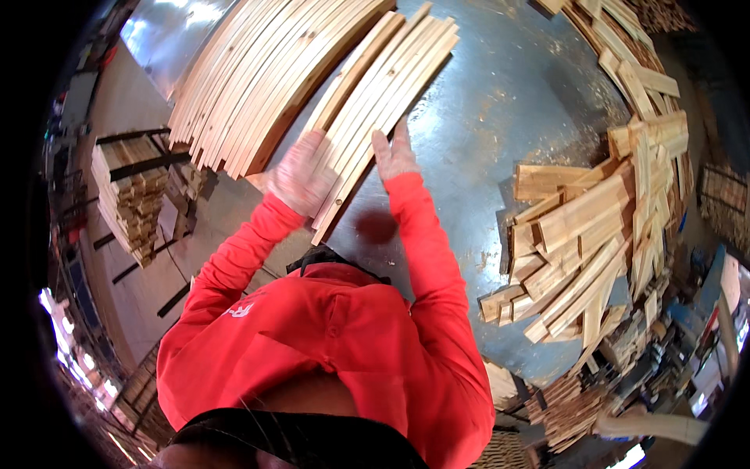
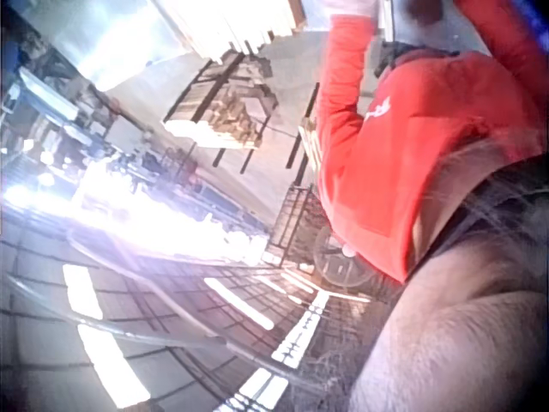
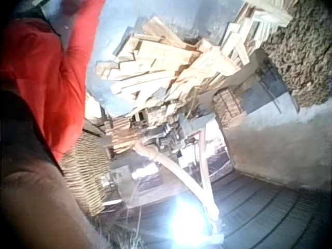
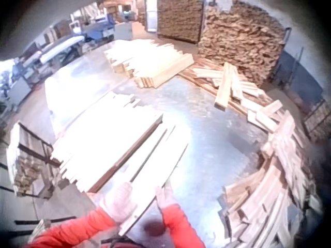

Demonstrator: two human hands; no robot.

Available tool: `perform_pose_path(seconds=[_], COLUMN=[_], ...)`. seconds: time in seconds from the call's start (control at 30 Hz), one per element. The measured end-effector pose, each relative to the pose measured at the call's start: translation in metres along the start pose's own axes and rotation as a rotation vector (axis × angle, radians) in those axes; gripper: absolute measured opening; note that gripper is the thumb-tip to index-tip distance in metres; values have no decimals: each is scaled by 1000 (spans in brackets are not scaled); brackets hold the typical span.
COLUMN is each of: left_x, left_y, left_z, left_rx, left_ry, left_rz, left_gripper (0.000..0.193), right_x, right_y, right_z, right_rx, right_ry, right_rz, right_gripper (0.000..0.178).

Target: The person sorts wooden planks on a metal table in a workshop. They pick up planks from a disorganized pile, inspect them, and place them into a neat stack on the left side of the table.

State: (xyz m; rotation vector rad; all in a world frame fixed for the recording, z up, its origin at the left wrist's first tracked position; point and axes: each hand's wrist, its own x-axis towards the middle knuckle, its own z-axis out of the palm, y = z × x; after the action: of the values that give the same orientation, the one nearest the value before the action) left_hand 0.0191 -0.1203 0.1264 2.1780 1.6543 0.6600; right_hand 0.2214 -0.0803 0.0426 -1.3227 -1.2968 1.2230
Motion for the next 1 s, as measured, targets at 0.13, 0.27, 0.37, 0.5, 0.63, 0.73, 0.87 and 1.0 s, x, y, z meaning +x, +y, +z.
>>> perform_pose_path(seconds=[0.13,0.27,0.37,0.5,0.63,0.73,0.87,1.0], left_x=[9,28,24,49,77,77,86,130], left_y=[24,-7,-50,-99,-154,-224,-269,-163], left_z=[28,20,23,14,-28,-51,-73,-81], left_rx=[246,365,444,475,649,776,841,1003], left_ry=[-75,-177,-47,39,43,-61,-174,-424], left_rz=[152,36,-57,-105,16,-81,-114,-326], left_gripper=[93,94,88,83,78,90,88,98], right_x=[37,61,82,118,155,154,79,-70], right_y=[36,19,20,-29,-24,-63,-61,-71], right_z=[23,67,99,139,161,123,-103,-288], right_rx=[-38,-148,11,281,-269,-640,-1302,-1107], right_ry=[11,-33,-13,-78,-277,-371,788,1010], right_rz=[263,203,93,307,219,-24,103,1190], right_gripper=[110,118,118,105,105,82,82,86])
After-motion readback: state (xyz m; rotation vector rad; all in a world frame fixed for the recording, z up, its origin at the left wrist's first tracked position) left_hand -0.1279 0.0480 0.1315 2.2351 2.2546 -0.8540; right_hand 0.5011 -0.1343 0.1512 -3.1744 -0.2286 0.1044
